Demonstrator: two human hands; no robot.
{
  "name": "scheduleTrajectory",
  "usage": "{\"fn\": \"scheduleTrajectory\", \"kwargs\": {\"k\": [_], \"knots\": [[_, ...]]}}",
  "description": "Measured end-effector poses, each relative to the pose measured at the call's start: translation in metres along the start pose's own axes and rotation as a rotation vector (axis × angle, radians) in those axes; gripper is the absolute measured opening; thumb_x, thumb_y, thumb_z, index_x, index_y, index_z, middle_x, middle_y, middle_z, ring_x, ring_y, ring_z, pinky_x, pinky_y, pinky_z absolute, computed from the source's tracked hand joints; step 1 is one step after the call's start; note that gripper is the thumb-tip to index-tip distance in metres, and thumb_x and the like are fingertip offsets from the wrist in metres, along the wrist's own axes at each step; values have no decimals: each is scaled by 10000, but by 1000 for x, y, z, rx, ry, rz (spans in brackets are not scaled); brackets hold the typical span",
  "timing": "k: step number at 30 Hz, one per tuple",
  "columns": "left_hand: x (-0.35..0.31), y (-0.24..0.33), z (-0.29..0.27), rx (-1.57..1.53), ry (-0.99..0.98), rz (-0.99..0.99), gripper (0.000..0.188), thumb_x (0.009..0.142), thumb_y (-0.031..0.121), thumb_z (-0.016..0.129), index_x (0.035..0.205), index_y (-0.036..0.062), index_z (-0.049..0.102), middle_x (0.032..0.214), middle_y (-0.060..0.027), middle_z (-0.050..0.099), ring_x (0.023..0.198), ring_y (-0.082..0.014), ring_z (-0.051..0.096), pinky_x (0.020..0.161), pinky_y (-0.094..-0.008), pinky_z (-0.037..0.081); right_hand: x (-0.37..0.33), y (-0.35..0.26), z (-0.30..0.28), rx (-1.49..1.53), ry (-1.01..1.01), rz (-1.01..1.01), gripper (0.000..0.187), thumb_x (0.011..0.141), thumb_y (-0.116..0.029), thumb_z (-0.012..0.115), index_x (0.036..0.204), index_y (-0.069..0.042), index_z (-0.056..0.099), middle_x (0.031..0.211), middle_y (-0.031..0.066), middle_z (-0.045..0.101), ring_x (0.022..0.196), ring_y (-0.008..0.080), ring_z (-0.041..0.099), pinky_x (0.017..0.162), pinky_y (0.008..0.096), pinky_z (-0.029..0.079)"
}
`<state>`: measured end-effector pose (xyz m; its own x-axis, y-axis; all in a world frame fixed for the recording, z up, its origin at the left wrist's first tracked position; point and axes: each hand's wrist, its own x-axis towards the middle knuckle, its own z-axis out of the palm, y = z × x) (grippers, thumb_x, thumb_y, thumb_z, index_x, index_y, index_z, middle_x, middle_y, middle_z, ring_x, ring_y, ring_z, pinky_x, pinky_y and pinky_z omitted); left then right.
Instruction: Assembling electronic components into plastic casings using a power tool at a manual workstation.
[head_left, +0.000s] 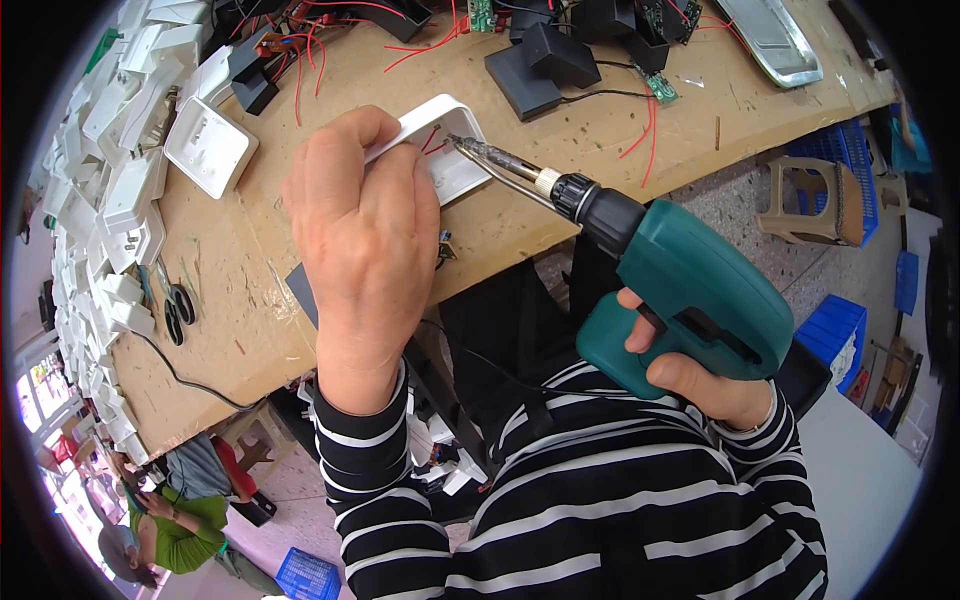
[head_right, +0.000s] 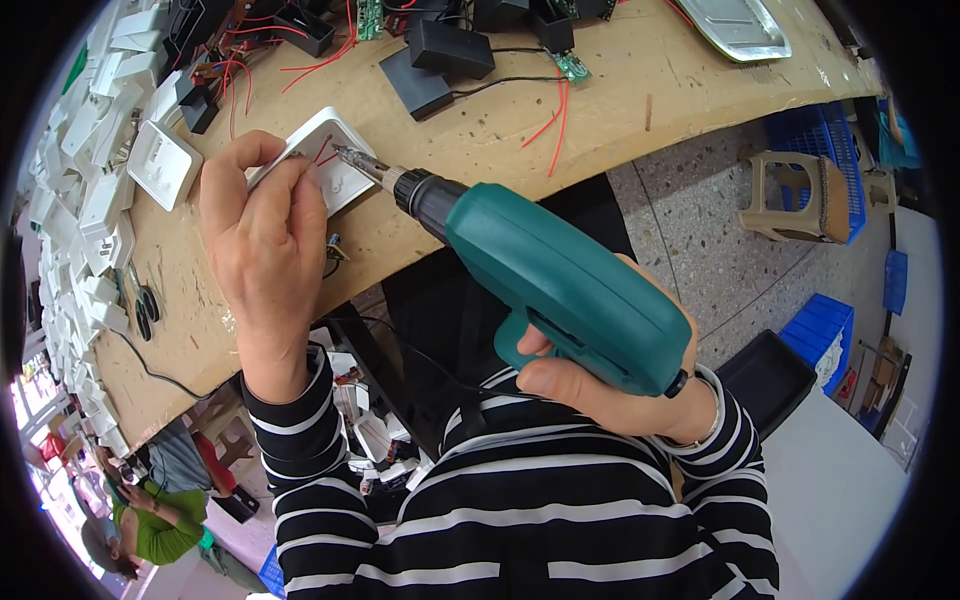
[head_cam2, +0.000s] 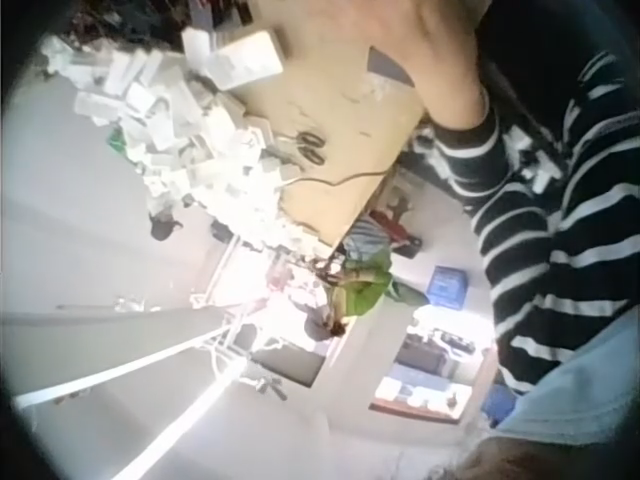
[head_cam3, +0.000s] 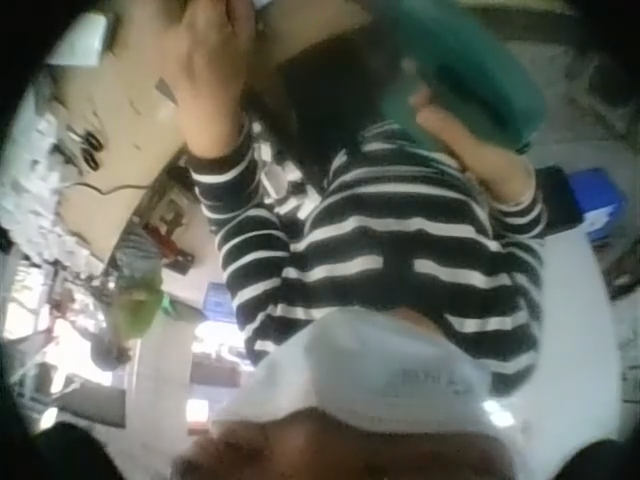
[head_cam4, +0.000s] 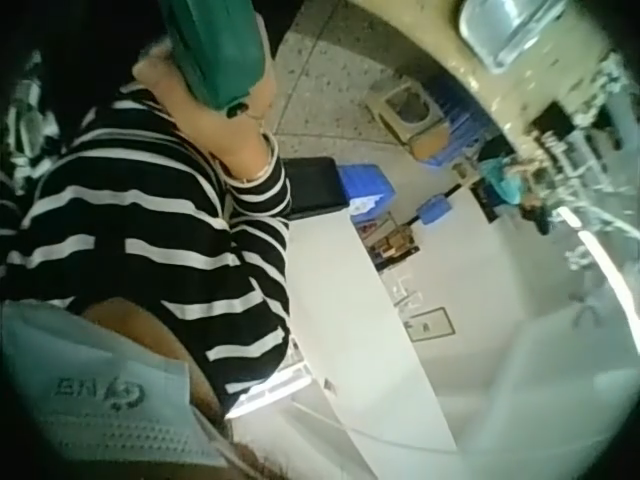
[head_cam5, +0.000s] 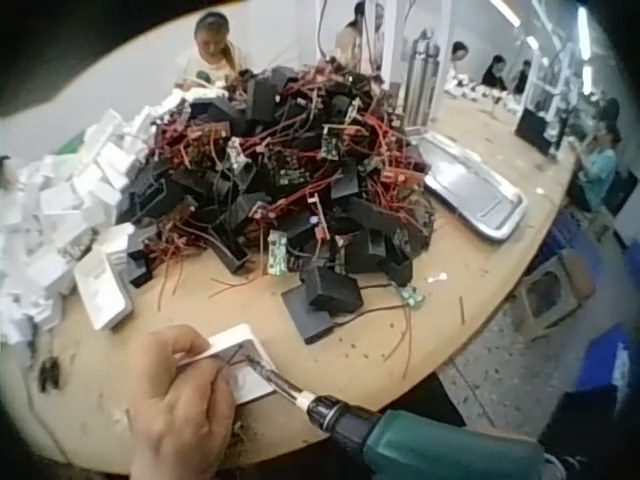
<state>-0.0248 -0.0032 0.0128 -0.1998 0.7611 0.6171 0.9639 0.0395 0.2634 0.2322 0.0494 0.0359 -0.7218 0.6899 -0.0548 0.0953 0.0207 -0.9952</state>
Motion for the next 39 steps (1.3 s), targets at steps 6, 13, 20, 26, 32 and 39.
{"fn": "scheduleTrajectory", "kwargs": {"k": [6,13,20,26,32,39], "knots": [[-1,-1,0,3,5,6,132,643,-32,636,767,-8,597,935,-78,553,809,-242,530,713,-345,396,6,-4,6,70,37,58,466,708,-70,782,1100,56,565,878,95,596,708,133,619,625,235,519],[0,-2,1,-7,8,9,135,638,-33,630,767,-12,596,933,-77,554,811,-246,535,719,-348,404,10,-5,9,16,69,41,487,703,-101,794,1104,55,566,879,85,588,686,110,608,601,213,491],[0,-2,1,-6,4,-2,131,640,-34,626,765,-14,594,929,-79,555,817,-248,538,718,-349,406,14,-10,6,-148,24,-23,439,710,-122,790,1061,53,593,902,97,594,665,97,599,585,200,492],[1,-2,2,-6,1,3,132,639,-33,627,766,-14,594,930,-81,555,822,-249,538,722,-352,407,16,-7,5,-172,-7,-73,505,720,-110,781,1125,75,543,941,103,600,664,87,596,586,194,493],[1,-3,3,-20,8,12,123,644,-34,620,762,-14,592,930,-84,554,822,-249,538,724,-352,408,15,-13,4,-171,-48,-9,547,727,-104,775,1169,79,509,935,89,604,679,86,595,594,191,485],[1,-3,3,-22,19,24,120,648,-33,612,765,-12,593,931,-86,551,819,-251,536,721,-353,406,11,-19,6,-206,-18,85,561,721,-143,783,1162,73,512,928,104,604,696,117,604,604,222,486]]}}
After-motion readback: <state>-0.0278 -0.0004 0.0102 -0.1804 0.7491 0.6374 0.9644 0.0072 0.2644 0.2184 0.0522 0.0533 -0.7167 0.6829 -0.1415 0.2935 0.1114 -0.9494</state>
